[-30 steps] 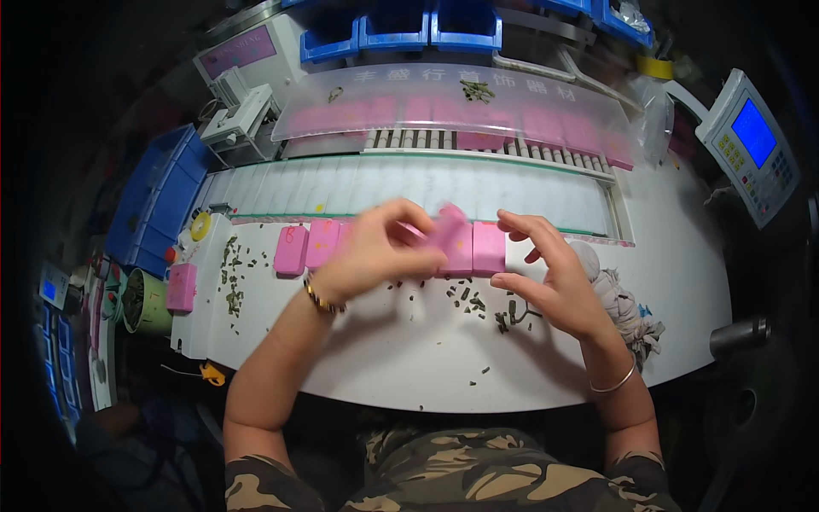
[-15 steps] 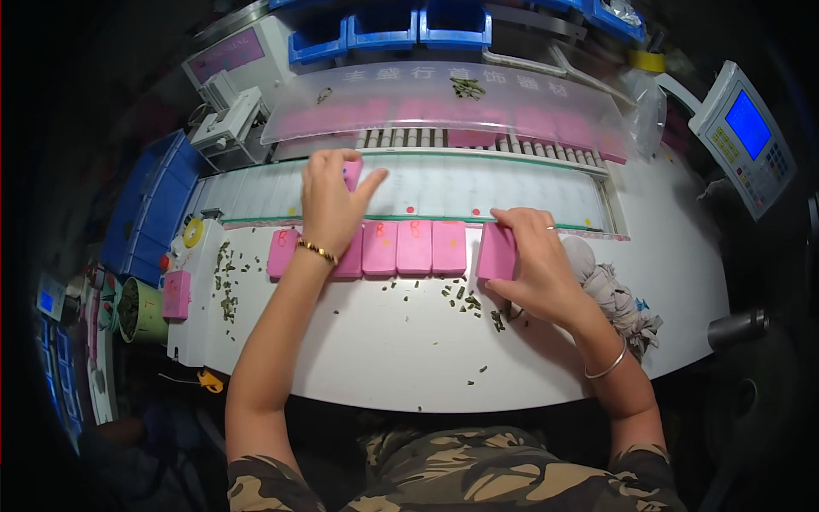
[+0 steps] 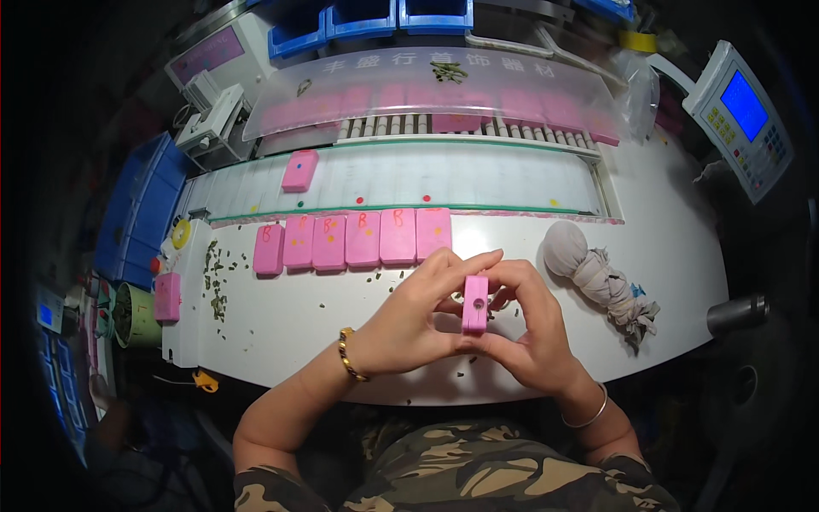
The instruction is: Placing metal findings and small decorative pieces into silicone molds for preparation.
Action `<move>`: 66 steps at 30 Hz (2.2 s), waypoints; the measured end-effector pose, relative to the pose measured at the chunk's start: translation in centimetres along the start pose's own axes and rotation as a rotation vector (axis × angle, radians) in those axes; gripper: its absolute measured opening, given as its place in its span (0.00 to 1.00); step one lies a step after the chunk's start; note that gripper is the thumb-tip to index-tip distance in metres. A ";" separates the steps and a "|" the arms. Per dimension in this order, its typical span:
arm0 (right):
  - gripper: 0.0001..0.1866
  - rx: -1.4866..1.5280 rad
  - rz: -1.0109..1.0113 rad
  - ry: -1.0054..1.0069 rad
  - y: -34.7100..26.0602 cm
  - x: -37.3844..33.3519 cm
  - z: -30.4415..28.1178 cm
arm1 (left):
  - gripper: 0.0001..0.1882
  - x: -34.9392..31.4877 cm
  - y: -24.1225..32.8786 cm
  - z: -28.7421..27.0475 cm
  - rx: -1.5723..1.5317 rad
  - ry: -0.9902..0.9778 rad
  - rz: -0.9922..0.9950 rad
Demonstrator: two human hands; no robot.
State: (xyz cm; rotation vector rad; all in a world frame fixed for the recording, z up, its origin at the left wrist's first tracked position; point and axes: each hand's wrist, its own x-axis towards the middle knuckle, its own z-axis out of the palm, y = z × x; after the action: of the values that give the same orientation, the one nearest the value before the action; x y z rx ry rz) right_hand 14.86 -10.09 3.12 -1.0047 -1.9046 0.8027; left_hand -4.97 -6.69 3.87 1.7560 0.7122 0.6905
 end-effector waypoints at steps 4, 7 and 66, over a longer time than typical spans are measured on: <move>0.29 -0.107 -0.111 0.025 -1.1 0.0 -0.1 | 0.46 -0.4 0.1 -1.3 -0.017 -0.064 0.016; 0.27 0.011 -0.127 -0.100 -0.6 0.6 -1.5 | 0.42 -0.4 -0.1 -1.5 0.058 -0.015 0.085; 0.14 -0.637 -0.585 0.409 -0.7 -0.2 -0.7 | 0.10 -0.5 0.3 3.0 -0.841 0.204 -0.293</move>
State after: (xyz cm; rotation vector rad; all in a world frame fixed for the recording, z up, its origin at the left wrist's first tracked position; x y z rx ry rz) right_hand 15.28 -10.49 3.94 -0.8038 -1.9541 -0.3476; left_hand -3.03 -8.93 3.30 0.8046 0.6616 0.8153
